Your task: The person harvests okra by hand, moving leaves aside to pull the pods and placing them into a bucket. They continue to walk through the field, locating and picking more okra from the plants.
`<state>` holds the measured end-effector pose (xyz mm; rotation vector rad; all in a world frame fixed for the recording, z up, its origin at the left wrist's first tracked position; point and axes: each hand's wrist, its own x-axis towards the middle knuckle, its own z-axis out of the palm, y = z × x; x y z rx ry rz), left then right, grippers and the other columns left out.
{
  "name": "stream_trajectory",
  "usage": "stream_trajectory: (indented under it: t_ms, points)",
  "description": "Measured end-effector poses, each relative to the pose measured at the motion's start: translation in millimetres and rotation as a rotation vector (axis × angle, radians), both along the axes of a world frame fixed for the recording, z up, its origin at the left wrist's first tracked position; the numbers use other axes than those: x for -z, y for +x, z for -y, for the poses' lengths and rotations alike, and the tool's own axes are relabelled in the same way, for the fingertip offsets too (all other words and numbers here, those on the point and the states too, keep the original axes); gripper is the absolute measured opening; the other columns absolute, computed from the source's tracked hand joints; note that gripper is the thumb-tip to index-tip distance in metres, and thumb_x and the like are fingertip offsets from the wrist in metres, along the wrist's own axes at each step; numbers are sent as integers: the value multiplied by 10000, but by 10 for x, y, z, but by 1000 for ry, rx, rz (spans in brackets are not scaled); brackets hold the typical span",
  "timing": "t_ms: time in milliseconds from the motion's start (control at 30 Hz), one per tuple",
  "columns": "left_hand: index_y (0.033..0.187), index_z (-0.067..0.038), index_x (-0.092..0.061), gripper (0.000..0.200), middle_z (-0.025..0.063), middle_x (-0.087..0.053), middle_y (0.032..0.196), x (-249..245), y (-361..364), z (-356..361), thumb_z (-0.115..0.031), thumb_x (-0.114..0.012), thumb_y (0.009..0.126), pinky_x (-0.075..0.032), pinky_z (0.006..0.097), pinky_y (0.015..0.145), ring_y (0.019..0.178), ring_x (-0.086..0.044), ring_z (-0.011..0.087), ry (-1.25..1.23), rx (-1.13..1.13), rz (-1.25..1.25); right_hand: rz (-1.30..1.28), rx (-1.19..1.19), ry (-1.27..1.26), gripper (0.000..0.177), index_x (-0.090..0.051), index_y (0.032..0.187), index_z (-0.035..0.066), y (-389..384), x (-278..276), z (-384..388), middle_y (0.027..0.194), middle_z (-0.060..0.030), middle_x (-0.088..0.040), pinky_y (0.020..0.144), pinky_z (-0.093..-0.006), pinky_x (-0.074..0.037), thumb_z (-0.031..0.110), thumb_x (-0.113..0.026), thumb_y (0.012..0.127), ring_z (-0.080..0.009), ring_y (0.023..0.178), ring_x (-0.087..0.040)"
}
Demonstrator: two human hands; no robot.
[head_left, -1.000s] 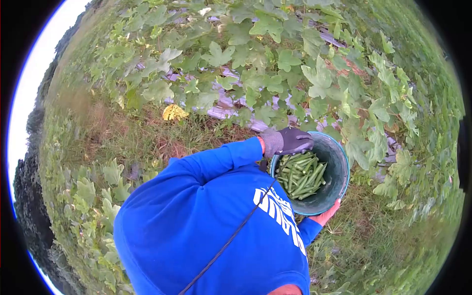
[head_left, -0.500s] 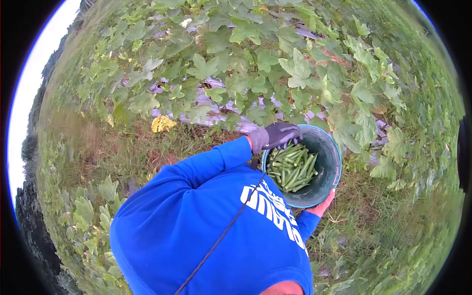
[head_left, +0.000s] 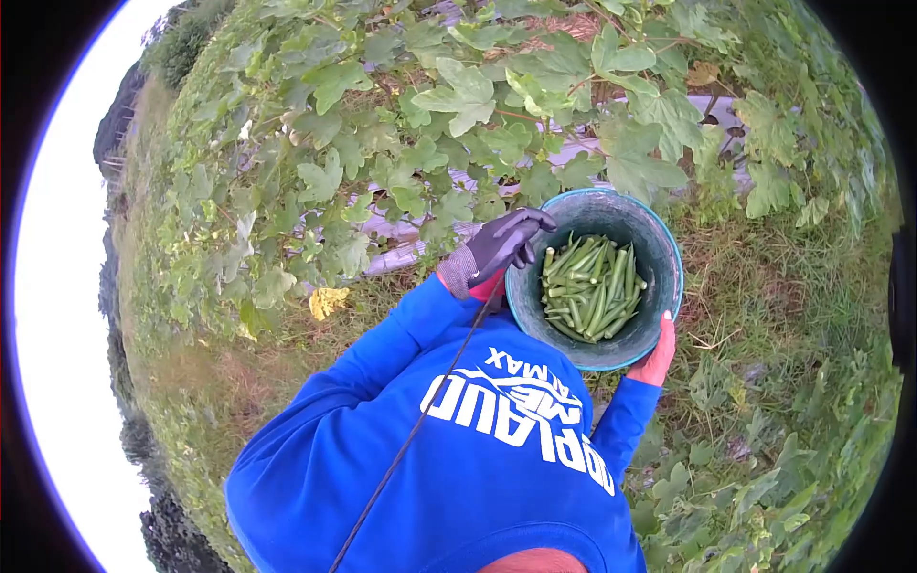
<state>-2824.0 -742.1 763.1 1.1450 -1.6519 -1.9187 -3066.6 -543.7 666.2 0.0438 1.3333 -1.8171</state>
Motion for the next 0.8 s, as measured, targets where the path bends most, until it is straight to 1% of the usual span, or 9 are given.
stream_trajectory:
  t_ms: [33, 200, 400, 467, 567, 633, 667, 733, 800]
  points:
    - [1171, -40, -552, 325, 52, -633, 1041, -101, 3, 38, -215, -347, 989, -499, 234, 667, 742, -596, 102, 10, 55, 42, 3, 8, 2, 349, -580, 1104, 23, 11, 4, -25, 1100, -96, -604, 904, -344, -451, 298, -608, 889, -188, 1002, -581]
    - [1138, -15, -566, 348, 87, -657, 991, -366, 69, 559, -255, -366, 986, -510, 242, 663, 752, -614, 117, -237, -35, 46, 76, 87, 96, 431, -566, 1163, -23, 62, -25, -81, 1138, -120, -616, 934, -370, -453, 263, -631, 847, -221, 1023, -597]
    - [1069, -54, -619, 336, 52, -677, 897, -690, 301, 1796, -305, -418, 973, -500, 226, 602, 671, -598, 102, -611, -439, 89, 6, 110, 84, 393, -555, 1139, 15, -143, -8, -274, 1158, -122, -556, 922, -390, -457, 291, -599, 863, -232, 1065, -567]
    - [1070, -69, -622, 332, 58, -673, 879, -708, 591, 2624, -321, -437, 959, -486, 224, 576, 642, -581, 87, -600, -542, 230, -135, 186, 169, 394, -561, 1122, 10, -18, 77, -63, 1131, -126, -574, 899, -398, -475, 281, -625, 842, -234, 1034, -585]
    - [1115, -96, -616, 391, 122, -680, 971, -701, 595, 3753, -382, -430, 924, -520, 331, 676, 775, -647, 199, -518, -649, 493, 56, 212, 125, 389, -565, 1095, 9, -359, 27, 235, 1068, -118, -602, 867, -401, -493, 244, -661, 800, -233, 987, -603]
    - [1217, -134, -567, 508, 194, -640, 1100, -462, 664, 4428, -479, -430, 869, -493, 442, 827, 952, -642, 323, -895, -494, 1137, 76, 199, 141, 389, -566, 1083, 12, -587, 23, 336, 1049, -114, -609, 858, -399, -497, 238, -671, 785, -232, 969, -607]
    - [1217, -134, -567, 508, 194, -640, 1100, -396, 1312, 4569, -479, -430, 869, -493, 442, 827, 952, -642, 323, -873, -491, 1109, 62, 223, 189, 414, -566, 1113, -5, 28, -74, 223, 1079, -130, -619, 884, -405, -492, 254, -643, 800, -250, 981, -612]
    - [1343, -160, -456, 643, 238, -575, 1206, -566, 1648, 4939, -545, -423, 829, -427, 501, 930, 1100, -553, 425, -673, -526, 1230, 67, 220, 225, 442, -565, 1143, -22, 174, -185, 320, 1108, -146, -628, 910, -410, -487, 270, -615, 815, -268, 992, -617]
    - [1396, -159, -380, 720, 240, -568, 1217, -685, 1960, 5388, -567, -459, 808, -444, 487, 919, 1085, -560, 435, -643, -569, 1265, 122, 226, 286, 398, -571, 1069, 48, 183, -334, 401, 1070, -106, -608, 858, -405, -495, 272, -670, 755, -234, 962, -601]
